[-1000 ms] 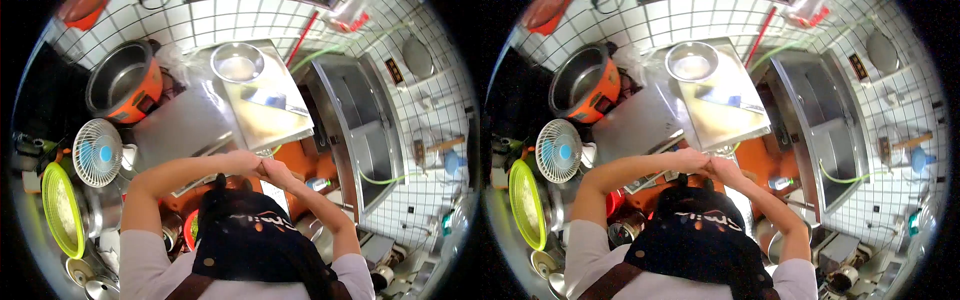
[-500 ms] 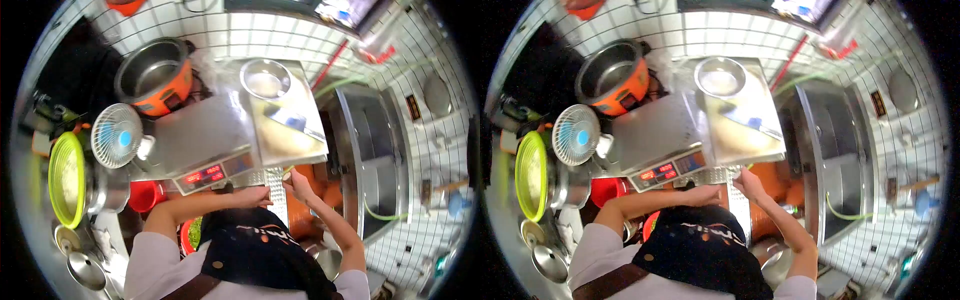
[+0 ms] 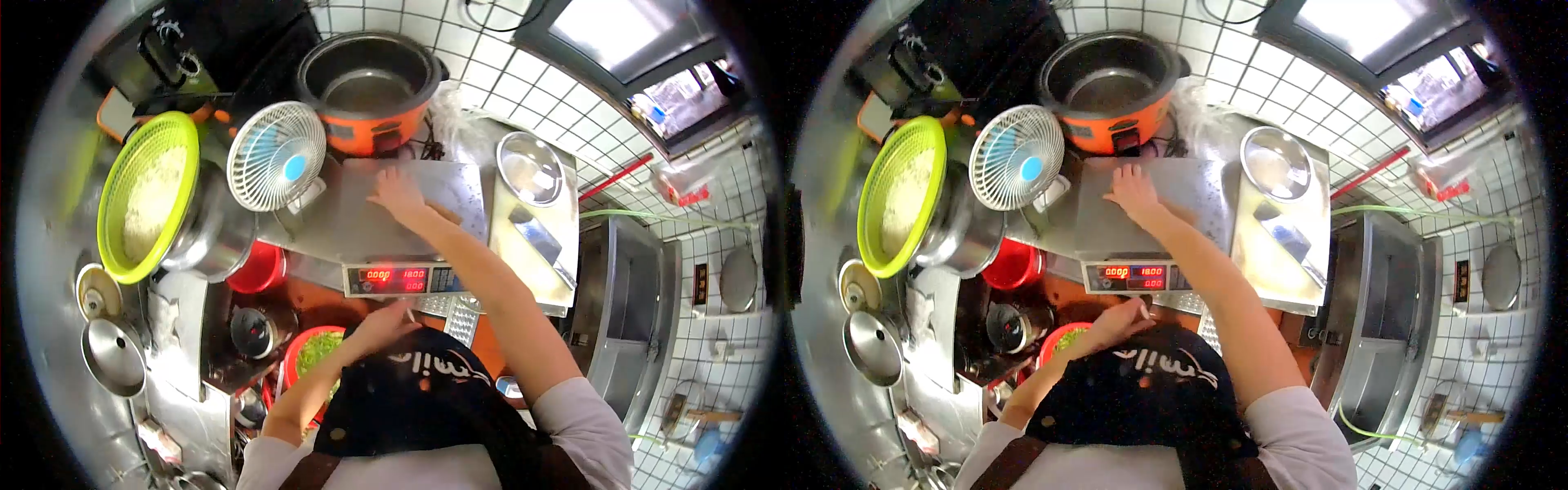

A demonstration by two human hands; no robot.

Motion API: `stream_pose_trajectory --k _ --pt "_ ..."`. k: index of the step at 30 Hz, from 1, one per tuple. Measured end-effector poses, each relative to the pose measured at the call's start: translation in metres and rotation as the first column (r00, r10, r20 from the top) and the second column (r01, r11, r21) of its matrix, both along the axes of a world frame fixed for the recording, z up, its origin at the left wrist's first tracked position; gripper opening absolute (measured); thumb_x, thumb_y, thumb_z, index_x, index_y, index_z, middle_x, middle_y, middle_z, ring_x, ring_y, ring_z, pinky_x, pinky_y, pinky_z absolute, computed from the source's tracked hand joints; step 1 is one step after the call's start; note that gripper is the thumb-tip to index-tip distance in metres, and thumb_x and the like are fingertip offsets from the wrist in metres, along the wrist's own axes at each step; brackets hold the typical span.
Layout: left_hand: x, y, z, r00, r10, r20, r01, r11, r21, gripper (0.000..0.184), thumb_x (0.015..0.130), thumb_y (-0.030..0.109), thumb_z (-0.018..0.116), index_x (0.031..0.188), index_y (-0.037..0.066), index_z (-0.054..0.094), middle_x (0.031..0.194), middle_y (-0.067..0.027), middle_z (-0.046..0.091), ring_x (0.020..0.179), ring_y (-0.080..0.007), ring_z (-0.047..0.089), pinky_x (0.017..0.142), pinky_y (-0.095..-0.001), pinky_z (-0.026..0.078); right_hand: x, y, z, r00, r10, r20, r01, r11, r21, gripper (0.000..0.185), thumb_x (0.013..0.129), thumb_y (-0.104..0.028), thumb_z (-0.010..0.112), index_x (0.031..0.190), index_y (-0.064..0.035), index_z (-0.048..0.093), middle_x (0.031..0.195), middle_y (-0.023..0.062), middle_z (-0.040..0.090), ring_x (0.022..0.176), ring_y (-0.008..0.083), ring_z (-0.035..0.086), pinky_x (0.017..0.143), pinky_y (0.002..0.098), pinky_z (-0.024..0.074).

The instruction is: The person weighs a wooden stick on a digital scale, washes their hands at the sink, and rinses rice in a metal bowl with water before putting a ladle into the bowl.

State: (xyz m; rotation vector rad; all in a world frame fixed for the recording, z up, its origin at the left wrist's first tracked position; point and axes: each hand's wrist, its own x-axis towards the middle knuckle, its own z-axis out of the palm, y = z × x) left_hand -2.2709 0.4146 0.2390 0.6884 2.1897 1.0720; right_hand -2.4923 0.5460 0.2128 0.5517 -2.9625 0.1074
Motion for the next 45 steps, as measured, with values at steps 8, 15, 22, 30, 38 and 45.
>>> stream_pose_trajectory --k 8,15,22,30,38,45 --pt "-0.006 -0.038 0.003 0.997 0.072 0.014 -0.071 0.996 -0.045 0.032 0.085 0.030 0.061 0.093 0.003 0.047 0.085 -0.0163 0.062 0.084 -0.0369 0.060 0.071 -0.0434 0.047 0.012 0.016 0.040 0.983 0.063 -0.171 -0.079 0.993 -0.087 0.087 0.067 -0.061 0.064 0.127 -0.0026 0.040 0.119 0.0188 0.046 0.113 0.0326 0.043 0.087 0.0517 0.0380" --pt "-0.013 -0.029 0.000 0.998 -0.019 -0.053 0.017 0.999 -0.044 0.035 0.086 0.032 0.061 0.094 0.002 0.045 0.085 -0.0198 0.060 0.085 -0.0386 0.059 0.072 -0.0447 0.047 0.022 0.032 0.050 0.996 0.035 0.076 -0.020 0.983 -0.185 0.092 0.069 -0.061 0.063 0.134 -0.0052 0.030 0.133 0.0256 0.036 0.125 0.0396 0.034 0.091 0.0591 0.0351" --pt "-0.016 -0.026 0.007 0.997 -0.049 -0.064 0.048 0.999 -0.016 0.036 0.086 0.033 0.060 0.094 0.002 0.044 0.086 -0.0192 0.060 0.084 -0.0378 0.059 0.072 -0.0439 0.047 0.024 0.036 0.049 0.997 0.042 0.060 -0.029 0.978 -0.207 0.088 0.070 -0.059 0.065 0.132 -0.0048 0.032 0.127 0.0238 0.040 0.119 0.0378 0.040 0.087 0.0579 0.0378" --pt "-0.017 -0.025 0.008 0.993 -0.051 -0.102 0.045 0.997 -0.059 0.034 0.086 0.031 0.060 0.094 0.002 0.045 0.086 -0.0173 0.060 0.085 -0.0368 0.059 0.073 -0.0433 0.047 0.026 0.039 0.053 0.999 0.043 0.028 -0.037 0.979 -0.203 0.083 0.072 -0.056 0.064 0.130 -0.0047 0.034 0.120 0.0206 0.044 0.113 0.0354 0.045 0.084 0.0539 0.0396" --pt "-0.029 -0.023 0.010 0.997 -0.076 0.012 0.076 0.996 -0.034 0.038 0.085 0.032 0.061 0.101 0.001 0.046 0.092 -0.0222 0.059 0.090 -0.0401 0.056 0.076 -0.0440 0.045 0.032 0.055 0.066 0.997 0.002 0.072 0.015 0.975 -0.223 0.077 0.075 -0.053 0.063 0.127 -0.0022 0.037 0.118 0.0206 0.045 0.111 0.0354 0.046 0.084 0.0503 0.0407" --pt "-0.046 0.009 0.022 0.988 -0.154 -0.010 0.153 0.963 0.223 0.030 0.086 0.024 0.063 0.097 0.001 0.047 0.078 -0.0165 0.060 0.069 -0.0264 0.058 0.063 -0.0353 0.045 0.053 0.082 0.056 0.993 -0.116 0.040 0.121 0.971 -0.207 0.070 0.077 -0.049 0.063 0.122 0.0003 0.041 0.115 0.0207 0.048 0.106 0.0354 0.048 0.083 0.0456 0.0414"
